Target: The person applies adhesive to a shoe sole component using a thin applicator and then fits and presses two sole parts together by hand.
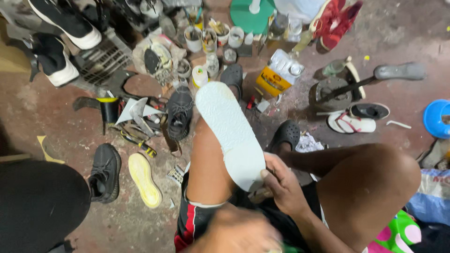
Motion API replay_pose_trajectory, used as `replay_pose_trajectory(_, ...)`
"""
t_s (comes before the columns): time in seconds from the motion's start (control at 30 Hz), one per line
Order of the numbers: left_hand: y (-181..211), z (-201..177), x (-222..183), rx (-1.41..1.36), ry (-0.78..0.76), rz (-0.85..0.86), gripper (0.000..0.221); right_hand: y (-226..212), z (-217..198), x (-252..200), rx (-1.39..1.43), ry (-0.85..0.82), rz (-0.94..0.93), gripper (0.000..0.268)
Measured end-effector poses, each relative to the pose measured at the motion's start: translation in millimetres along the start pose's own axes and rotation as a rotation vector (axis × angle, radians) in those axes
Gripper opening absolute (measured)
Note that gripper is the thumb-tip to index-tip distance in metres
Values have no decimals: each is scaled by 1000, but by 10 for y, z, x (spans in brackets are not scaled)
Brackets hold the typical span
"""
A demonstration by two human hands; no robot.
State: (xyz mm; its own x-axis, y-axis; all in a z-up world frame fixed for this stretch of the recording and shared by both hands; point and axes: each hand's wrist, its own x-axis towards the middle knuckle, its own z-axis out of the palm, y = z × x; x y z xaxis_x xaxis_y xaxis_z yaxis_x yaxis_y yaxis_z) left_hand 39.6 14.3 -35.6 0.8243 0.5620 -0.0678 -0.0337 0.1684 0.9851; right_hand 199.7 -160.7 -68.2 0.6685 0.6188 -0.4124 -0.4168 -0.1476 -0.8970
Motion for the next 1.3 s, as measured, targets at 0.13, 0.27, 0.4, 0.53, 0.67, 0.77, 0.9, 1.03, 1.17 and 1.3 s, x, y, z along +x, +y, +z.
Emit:
replay_pose_trajectory(0.13,16,-1,211,150,51,102,27,28,-43,-59,80,7,-50,39)
replay_pose_trajectory(0.27,-76,-138,424,592,32,203,49,10,-125,-14,71,53,-21,32)
replay_pose_trajectory(0.4,-621,-430,391,500,-230,-157,52,-108,-308,-104,81,122,-31,22)
replay_pose_trajectory(0.53,-1370,-1131,299,208,196,-459,36,-538,-598,-323,18,292,-90,27)
replay_pose_trajectory(0.67,-1939,-2086,272,230,530,-474,40,-843,-1058,-237,267,131,-191,14)
replay_pose_trajectory(0.77,-2414,-2437,284,247,668,-582,32,-756,-1429,-131,331,191,-168,10)
replay_pose_trajectory(0.9,-2865,-2426,219,180,681,-653,19,-473,-1829,125,397,211,-122,17)
replay_pose_trajectory(1.03,-3217,-2166,171,856,463,-844,55,-309,-1976,284,411,148,-99,28)
replay_pose_trajectory(1.17,-3495,-1891,304,880,312,-1163,94,-339,-1913,397,456,151,-137,29)
replay_pose_trajectory(1.3,-3670,-1635,395,875,387,-1285,106,-623,-1327,471,323,306,-74,23)
